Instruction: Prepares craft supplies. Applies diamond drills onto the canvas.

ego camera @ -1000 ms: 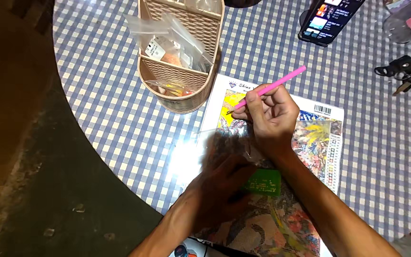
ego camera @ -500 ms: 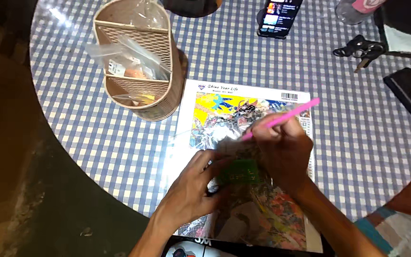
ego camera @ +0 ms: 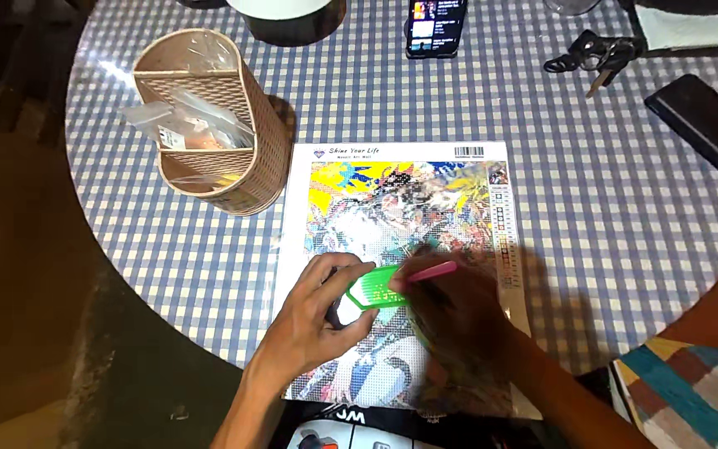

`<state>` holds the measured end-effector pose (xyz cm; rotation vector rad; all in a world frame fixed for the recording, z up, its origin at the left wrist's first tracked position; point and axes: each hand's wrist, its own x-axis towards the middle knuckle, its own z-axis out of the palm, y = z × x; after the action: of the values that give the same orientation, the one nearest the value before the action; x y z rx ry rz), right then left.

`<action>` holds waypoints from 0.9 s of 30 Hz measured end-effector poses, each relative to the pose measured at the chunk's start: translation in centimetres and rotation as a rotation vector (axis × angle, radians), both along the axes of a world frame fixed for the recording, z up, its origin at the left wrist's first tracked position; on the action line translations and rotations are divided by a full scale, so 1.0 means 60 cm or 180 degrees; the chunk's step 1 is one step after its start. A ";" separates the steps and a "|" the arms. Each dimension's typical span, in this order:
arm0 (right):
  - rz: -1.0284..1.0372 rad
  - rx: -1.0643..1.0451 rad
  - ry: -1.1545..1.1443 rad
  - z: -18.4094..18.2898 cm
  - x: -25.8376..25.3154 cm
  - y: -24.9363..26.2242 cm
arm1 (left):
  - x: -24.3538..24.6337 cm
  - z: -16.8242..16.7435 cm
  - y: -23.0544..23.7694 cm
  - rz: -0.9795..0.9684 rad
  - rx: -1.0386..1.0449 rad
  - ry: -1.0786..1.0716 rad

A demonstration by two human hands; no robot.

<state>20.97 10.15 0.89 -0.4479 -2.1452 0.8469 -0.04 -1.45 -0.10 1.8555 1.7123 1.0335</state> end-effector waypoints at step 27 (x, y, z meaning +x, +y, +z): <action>-0.0190 -0.1011 0.0485 0.034 -0.014 0.029 | 0.001 0.001 0.003 -0.0063 0.0056 -0.0150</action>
<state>20.12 11.87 2.90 -0.5846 -1.8550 1.1556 0.04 -1.26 -0.02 1.8404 1.6598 1.0791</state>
